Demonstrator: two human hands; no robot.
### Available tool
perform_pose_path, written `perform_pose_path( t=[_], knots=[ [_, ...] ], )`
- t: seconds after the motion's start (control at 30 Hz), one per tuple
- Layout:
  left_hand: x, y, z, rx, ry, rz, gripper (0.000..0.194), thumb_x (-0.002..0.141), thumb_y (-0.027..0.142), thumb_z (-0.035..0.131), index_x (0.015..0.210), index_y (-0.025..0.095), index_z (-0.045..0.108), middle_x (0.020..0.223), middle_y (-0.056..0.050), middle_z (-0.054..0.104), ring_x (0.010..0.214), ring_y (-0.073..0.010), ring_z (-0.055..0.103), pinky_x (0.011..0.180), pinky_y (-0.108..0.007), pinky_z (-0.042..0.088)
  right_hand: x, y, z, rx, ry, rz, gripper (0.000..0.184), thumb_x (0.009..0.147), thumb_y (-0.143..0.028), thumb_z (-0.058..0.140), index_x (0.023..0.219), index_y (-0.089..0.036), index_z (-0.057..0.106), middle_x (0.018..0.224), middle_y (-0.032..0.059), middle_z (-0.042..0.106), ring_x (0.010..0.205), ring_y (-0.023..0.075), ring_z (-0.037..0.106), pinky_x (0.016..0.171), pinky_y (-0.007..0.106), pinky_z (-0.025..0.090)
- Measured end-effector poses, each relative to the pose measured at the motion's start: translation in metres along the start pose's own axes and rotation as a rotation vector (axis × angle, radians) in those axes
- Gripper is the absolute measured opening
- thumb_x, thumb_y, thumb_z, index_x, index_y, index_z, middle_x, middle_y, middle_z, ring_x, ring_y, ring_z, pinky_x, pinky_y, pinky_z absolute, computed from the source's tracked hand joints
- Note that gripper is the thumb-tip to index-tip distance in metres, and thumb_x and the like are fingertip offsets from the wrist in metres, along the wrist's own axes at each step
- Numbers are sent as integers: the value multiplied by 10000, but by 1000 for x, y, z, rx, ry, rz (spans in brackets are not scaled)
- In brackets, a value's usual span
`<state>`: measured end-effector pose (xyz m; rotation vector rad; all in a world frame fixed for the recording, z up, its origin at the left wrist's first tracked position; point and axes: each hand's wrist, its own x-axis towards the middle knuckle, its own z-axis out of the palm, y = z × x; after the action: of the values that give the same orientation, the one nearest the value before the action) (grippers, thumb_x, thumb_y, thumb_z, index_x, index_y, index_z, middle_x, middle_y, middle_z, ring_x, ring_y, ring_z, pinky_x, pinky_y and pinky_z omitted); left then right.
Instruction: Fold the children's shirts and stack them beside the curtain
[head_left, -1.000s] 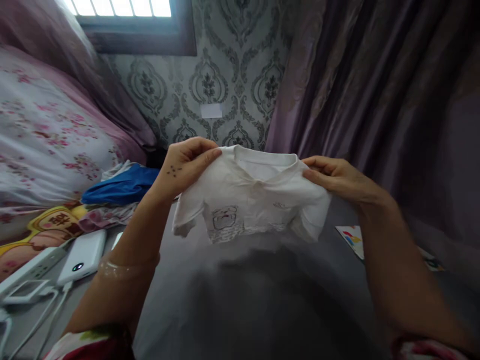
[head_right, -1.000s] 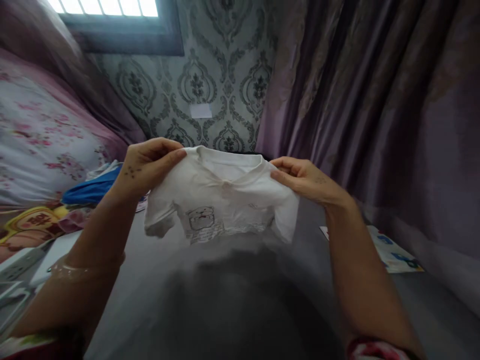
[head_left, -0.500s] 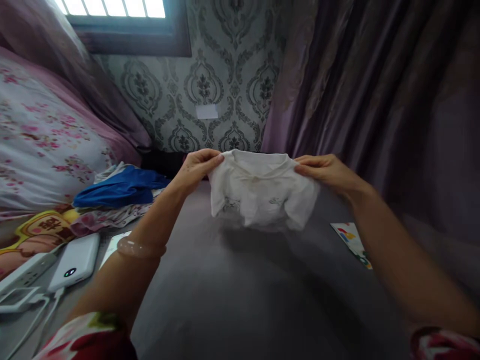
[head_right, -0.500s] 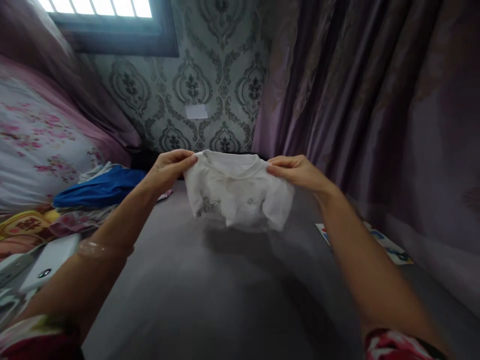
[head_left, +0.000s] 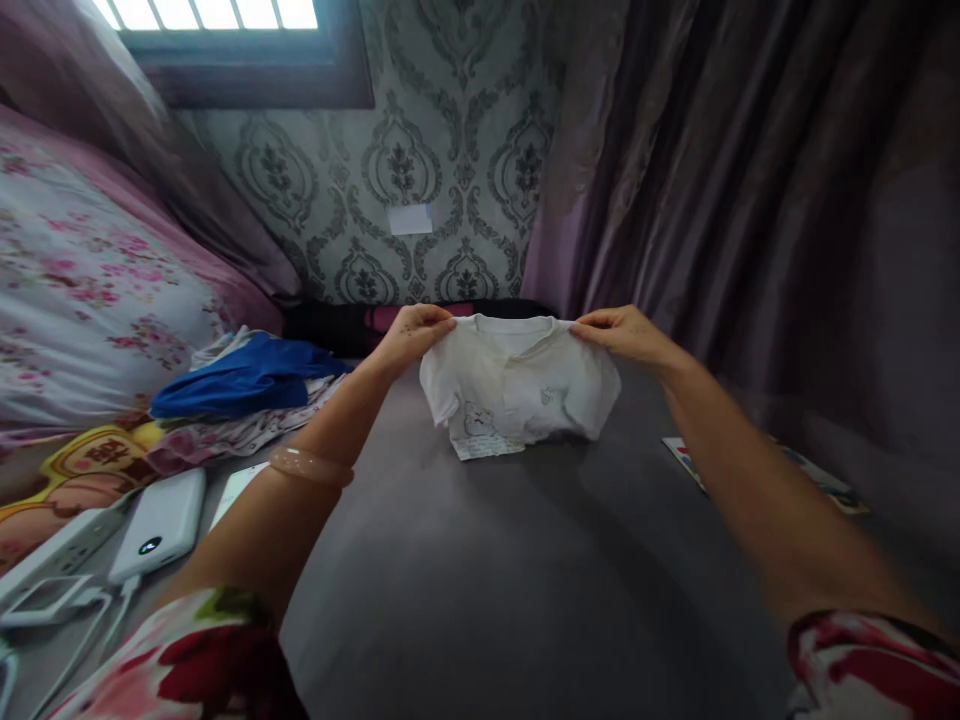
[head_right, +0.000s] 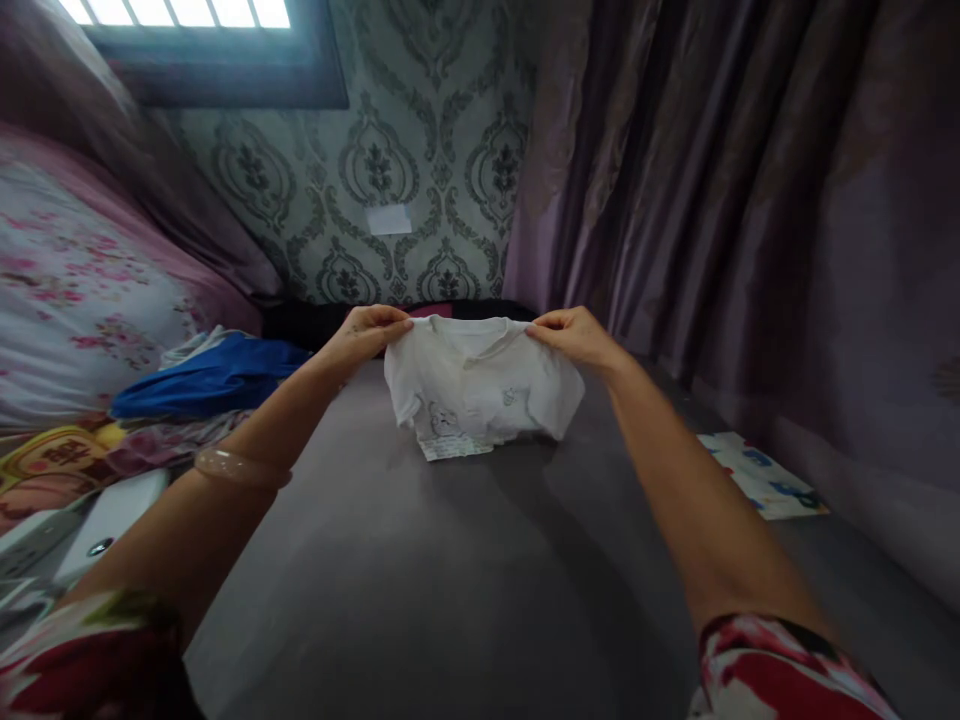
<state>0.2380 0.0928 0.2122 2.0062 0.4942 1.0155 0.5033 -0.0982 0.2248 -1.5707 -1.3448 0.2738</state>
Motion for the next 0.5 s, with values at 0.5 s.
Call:
perform_pose_path(
  t=[0.5],
  knots=[
    [-1,-27,40,208,421,103,62,888,220,505,880,201,564,770,-3,503,751,-144,505,733,-271,429,4,15,50,-424,397,-159,302,949,-418,427,913,-189,620,821,54,656,763,191,588,721,315,428]
  ],
)
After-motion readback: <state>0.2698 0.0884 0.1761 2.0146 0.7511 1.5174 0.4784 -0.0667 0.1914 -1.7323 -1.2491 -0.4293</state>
